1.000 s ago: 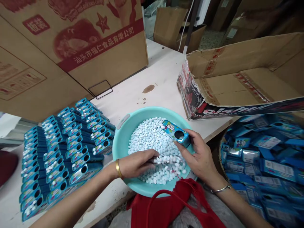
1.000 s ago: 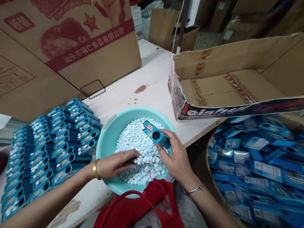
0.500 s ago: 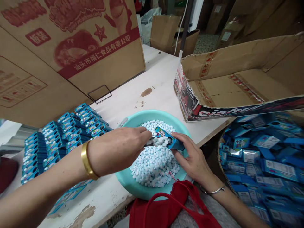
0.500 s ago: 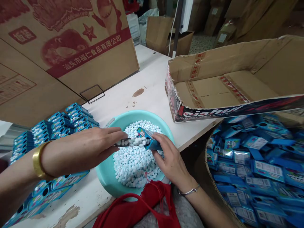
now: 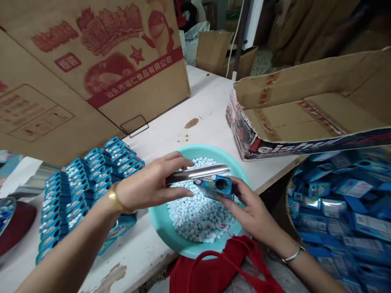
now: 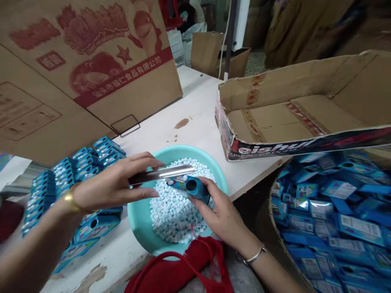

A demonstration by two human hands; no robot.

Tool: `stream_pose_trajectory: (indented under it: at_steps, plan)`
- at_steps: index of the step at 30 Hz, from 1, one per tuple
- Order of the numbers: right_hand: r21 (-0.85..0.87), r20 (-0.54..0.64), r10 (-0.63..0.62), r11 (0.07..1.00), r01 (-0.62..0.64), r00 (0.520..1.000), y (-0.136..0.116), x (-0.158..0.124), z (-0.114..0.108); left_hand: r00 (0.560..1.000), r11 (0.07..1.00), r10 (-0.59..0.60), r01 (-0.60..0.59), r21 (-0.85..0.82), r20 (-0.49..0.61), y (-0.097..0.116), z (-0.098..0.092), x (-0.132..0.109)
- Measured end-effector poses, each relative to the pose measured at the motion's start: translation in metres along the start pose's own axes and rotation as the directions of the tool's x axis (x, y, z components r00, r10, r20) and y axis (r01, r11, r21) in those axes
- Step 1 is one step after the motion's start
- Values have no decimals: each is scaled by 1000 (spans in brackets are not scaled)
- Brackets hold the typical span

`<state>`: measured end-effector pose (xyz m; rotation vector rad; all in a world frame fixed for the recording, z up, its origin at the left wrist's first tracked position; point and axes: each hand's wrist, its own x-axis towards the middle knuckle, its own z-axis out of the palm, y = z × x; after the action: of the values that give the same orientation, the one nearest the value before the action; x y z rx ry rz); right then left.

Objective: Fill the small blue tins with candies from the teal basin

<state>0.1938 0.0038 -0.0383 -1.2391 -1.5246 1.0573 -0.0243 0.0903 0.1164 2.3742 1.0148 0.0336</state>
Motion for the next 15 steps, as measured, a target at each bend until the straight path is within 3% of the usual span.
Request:
stream_pose_trajectory:
  at_steps: [4,7,11,13,15]
  plan:
    - [158,154,-17,987,-8,988,-2,-8,14,985,960,119,-145,-238,-121,-20,51,-11]
    - [194,200,-47,981,7,979,2,-15,26,979,942,87,-141,-303,-185,-18,76,-33]
    - [120,250,-74,992,45,965,5,-21,29,945,966,-92,8,-260,-315,-4,71,-85]
    - [65,262,-79,996,64,962,6,-21,26,879,964,-229,145,-223,-419,-3,63,-117]
    - [16,238,-92,996,91,967,6,-20,23,783,932,-362,293,-213,-506,-12,59,-149]
